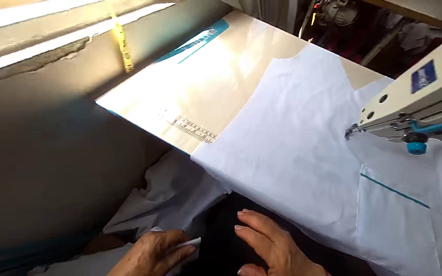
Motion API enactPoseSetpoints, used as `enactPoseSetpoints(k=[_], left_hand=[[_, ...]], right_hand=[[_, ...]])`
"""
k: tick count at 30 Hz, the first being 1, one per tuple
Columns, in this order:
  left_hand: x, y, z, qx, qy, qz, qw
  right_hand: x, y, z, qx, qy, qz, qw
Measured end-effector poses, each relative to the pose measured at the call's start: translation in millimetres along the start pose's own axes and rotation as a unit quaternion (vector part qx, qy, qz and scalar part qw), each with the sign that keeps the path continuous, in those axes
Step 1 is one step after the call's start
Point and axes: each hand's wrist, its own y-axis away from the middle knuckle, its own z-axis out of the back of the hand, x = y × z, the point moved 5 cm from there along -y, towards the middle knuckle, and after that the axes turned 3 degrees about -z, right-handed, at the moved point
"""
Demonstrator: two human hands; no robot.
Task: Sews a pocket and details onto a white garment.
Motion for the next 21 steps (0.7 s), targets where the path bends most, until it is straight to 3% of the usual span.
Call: enactPoseSetpoints(k=[3, 6, 8, 10, 12, 13, 16, 21], left_hand=[[-111, -48, -13, 0.067, 0.021, -0.266, 0.961], [-161, -76, 2, 0.082, 0.043, -0.39, 0.916], [-169, -97, 22, 0.104, 0.012, -0.402, 0.91], [-156, -126, 39, 0.082, -0.02, -0.4, 0.912], [-128, -159, 48, -0.001, -0.044, -0.394, 0.918], [-114, -175, 50, -0.039, -0.059, -0.39, 0.918], [-95, -203, 49, -0.073, -0.062, -0.368, 0.925], [-115, -191, 27, -0.021, -0.074, -0.326, 0.942]], right_hand=[[22, -9, 9, 0.003, -0.037, -0.012, 0.999], [27, 9, 43, -0.015, -0.014, -0.045, 0.999], [20, 32, 86, -0.074, 0.002, -0.068, 0.995], [3, 59, 140, -0.198, 0.041, -0.122, 0.972], [-20, 82, 191, -0.304, 0.18, -0.2, 0.914], [-34, 88, 211, -0.315, 0.258, -0.243, 0.881], [-78, 86, 250, -0.239, 0.398, -0.327, 0.823], [-125, 109, 273, -0.149, 0.462, -0.326, 0.811]])
